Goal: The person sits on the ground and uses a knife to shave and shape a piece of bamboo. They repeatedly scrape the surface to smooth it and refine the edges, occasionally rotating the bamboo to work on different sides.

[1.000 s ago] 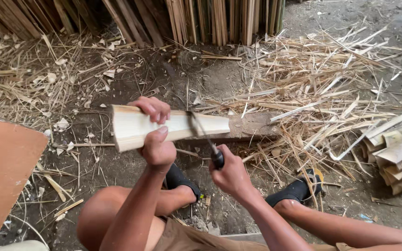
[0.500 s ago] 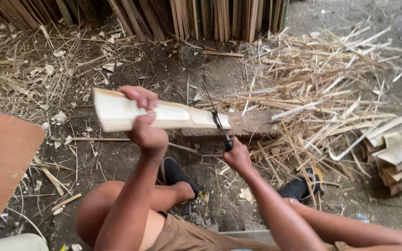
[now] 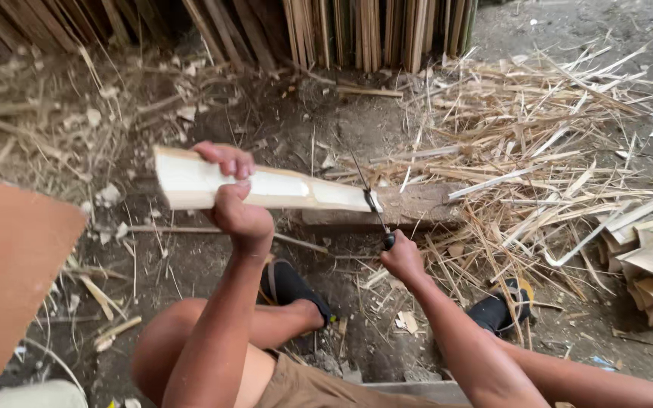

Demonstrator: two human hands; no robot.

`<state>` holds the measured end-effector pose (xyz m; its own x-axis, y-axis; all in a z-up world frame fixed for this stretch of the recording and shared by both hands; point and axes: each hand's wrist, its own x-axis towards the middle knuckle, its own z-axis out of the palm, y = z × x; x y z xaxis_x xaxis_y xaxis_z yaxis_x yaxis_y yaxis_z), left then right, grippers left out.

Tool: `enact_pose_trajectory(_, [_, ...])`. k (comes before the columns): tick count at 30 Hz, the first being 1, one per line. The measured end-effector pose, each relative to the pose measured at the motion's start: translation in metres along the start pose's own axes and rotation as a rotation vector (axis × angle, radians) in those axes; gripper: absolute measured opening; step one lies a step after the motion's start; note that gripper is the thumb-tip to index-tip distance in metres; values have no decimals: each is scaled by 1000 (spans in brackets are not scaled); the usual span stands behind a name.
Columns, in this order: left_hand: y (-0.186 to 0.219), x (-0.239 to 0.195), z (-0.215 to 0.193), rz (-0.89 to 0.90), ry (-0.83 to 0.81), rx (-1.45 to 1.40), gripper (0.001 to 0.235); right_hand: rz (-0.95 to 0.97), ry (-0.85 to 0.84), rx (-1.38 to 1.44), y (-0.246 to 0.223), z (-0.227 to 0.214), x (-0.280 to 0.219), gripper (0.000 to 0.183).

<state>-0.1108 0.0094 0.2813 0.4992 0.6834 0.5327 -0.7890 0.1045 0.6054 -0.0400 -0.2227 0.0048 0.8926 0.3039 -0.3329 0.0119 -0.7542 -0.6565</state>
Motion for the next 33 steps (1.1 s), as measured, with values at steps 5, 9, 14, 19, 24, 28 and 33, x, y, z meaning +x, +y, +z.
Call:
enact_pose_trajectory(5, [-5, 15, 2, 26, -24, -13, 37, -48, -131, 194, -31, -27, -21, 23])
enact_pose_trajectory(9, [-7, 3, -4, 9, 2, -14, 39, -177, -30, 144, -25, -9, -40, 26])
enact_pose_trajectory(14, [-9, 13, -20, 14, -24, 58, 39, 133, -36, 31, 52, 12, 11, 30])
enact_pose_trajectory(19, [-10, 20, -15, -10, 5, 142, 48, -108, 99, -1, 85, 22, -8, 27])
enact_pose_trajectory(24, [13, 40, 0, -228, 13, 211, 44, 130, -100, 180, 94, 12, -11, 33])
enact_pose_trajectory(28, [14, 33, 10, -112, -56, 90, 41, 200, -158, 531, 96, 11, -40, 46])
enact_pose_trajectory(33, [22, 13, 24, 49, -186, 206, 36, 247, -79, 418, 15, -28, -66, 51])
